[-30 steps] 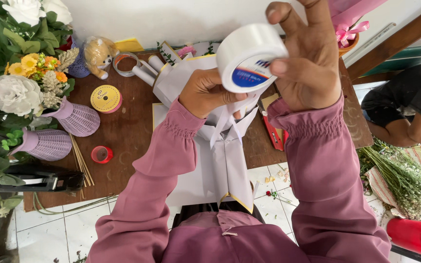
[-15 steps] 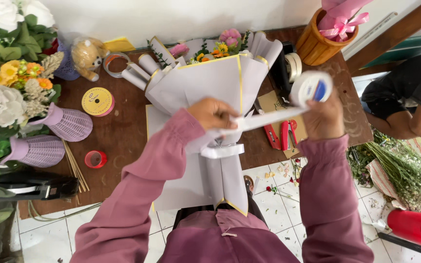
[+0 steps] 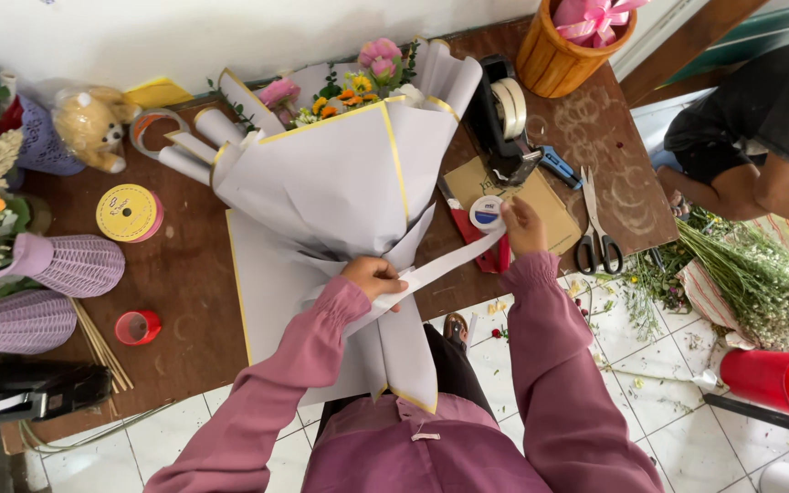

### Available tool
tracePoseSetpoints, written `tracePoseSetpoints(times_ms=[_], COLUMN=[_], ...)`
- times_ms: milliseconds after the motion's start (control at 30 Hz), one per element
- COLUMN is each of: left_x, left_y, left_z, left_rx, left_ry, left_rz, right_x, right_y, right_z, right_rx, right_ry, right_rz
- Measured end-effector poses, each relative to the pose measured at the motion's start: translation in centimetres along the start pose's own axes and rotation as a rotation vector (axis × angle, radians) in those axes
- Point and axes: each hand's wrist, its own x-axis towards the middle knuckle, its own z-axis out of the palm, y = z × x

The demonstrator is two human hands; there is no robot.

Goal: The person wraps a bouquet of flowers in white paper with gold trim, secures it with a white ribbon, and ties a decorative bow. They use scissors to cut the ribbon and adjust the bow loops.

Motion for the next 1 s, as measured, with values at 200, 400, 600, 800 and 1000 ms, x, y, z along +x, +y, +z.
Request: tracePoseSetpoints(times_ms=[200, 400, 600, 800, 1000], left_x=[-0.2, -0.4, -1.0, -2.4, -2.0], left_y=[-0.9, -1.5, -0.4, 2.6, 2.7], left_z=[0.5, 0.7, 1.2, 2.2, 1.4], left_rx=[-0.119, -0.157, -0.160, -0.007, 0.018], left_ry=[0.062, 0.060, 0.065, 0.147, 0.058], left_rz=[-0.015, -0.036, -0.046, -0.071, -0.050], right_x=[0.8, -1.3, -7.8, -23.1, -30.2], right_y=[4.6, 8.9, -1.0, -2.2, -0.1], right_z=[-11.3, -16.0, -18.1, -13.2, -7.6], right_rx=[-0.709, -0.800, -0.061, 0.764, 0.921], right_ry=[0.368, 0.164, -0.058, -0.617, -0.900], right_rz=[0.029, 0.067, 0.164, -0.268, 0.144])
